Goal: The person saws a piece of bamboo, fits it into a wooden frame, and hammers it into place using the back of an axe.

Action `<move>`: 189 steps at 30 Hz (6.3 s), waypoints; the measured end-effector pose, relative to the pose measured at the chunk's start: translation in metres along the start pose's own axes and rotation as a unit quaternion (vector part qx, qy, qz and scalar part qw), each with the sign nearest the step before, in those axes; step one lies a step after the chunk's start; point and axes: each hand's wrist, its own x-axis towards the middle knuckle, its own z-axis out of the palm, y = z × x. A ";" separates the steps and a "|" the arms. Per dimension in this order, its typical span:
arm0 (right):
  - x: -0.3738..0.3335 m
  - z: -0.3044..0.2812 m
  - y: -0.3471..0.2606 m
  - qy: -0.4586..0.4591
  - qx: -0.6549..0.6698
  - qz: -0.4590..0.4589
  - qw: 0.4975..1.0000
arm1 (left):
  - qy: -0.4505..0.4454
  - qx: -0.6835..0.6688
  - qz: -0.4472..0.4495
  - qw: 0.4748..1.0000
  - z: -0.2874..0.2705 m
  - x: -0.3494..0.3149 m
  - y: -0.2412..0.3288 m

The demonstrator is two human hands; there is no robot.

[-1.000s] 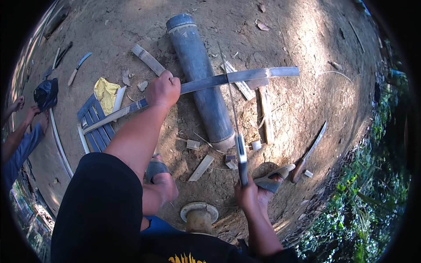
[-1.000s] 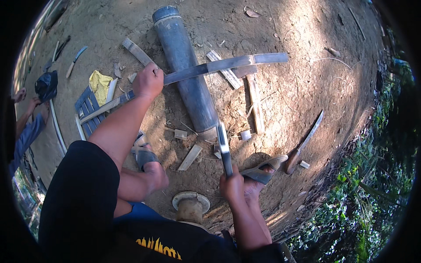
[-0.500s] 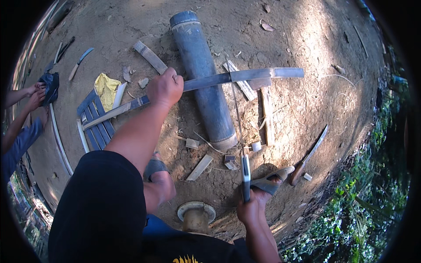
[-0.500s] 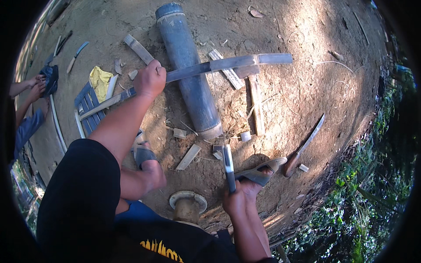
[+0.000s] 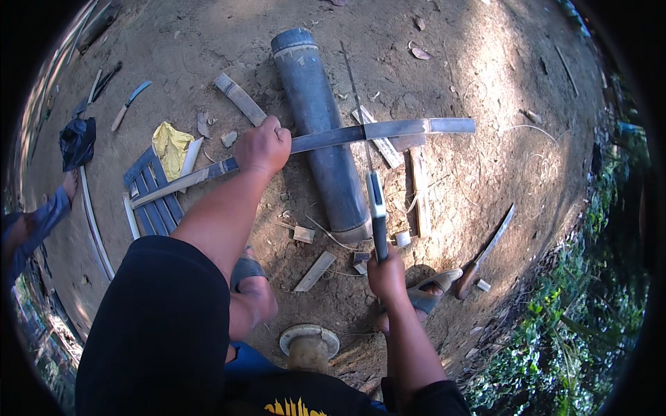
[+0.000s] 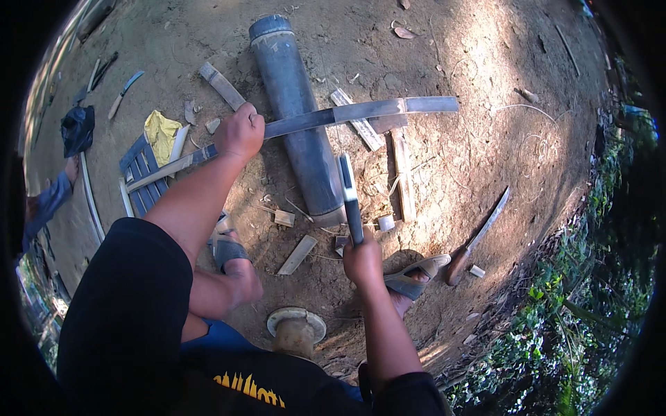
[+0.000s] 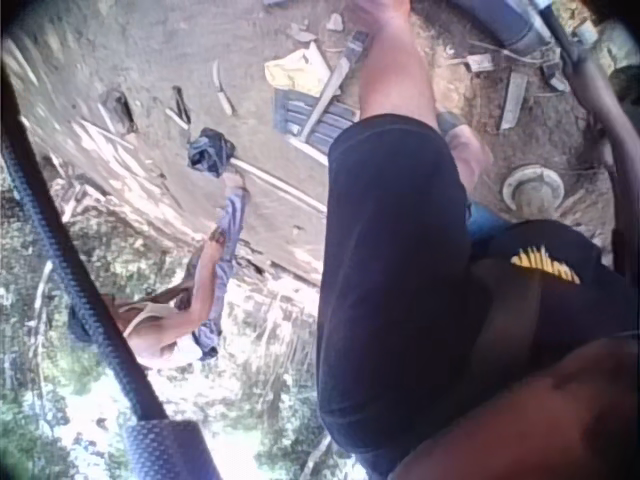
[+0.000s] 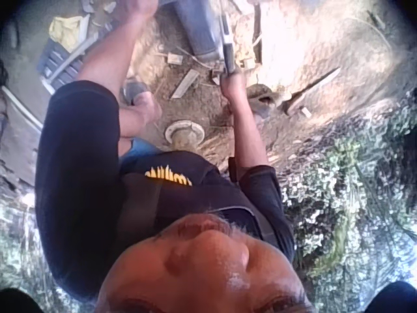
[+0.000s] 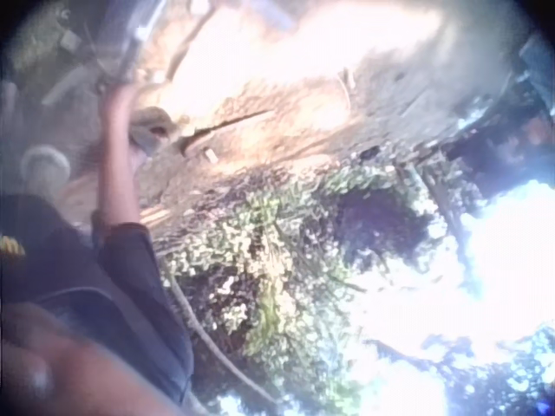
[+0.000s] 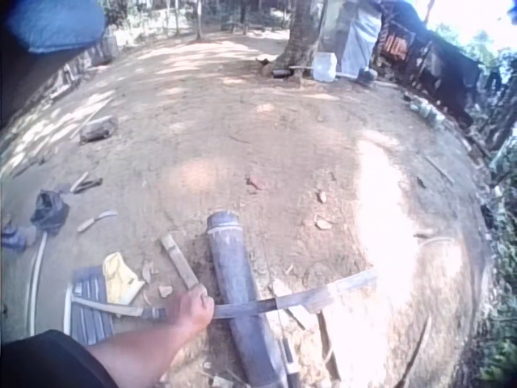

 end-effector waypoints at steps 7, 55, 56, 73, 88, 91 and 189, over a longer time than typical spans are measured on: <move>-0.093 0.005 0.064 0.004 0.017 0.032 0.999 | -0.005 -0.004 -0.011 1.000 -0.008 0.004 -0.003; 0.102 -0.042 0.029 0.319 -0.156 -0.036 0.934 | -0.046 -0.090 0.087 0.991 -0.006 0.013 -0.022; 0.107 -0.038 0.017 0.317 -0.132 -0.118 0.932 | -0.063 -0.109 0.085 0.988 -0.007 0.012 -0.022; 0.096 -0.027 -0.072 0.082 0.163 -0.065 0.981 | -0.170 -0.249 0.172 0.938 -0.138 -0.044 -0.004; -0.146 -0.058 -0.253 -0.291 0.326 -0.338 0.833 | -0.119 -0.706 0.049 0.696 -0.326 -0.176 -0.007; -0.154 -0.049 -0.253 -0.339 0.358 -0.329 0.805 | -0.044 -0.773 0.029 0.632 -0.329 -0.195 -0.037; 0.040 0.063 -0.148 0.044 -0.355 -0.234 0.904 | 0.000 -0.294 -0.336 0.895 -0.104 -0.164 -0.412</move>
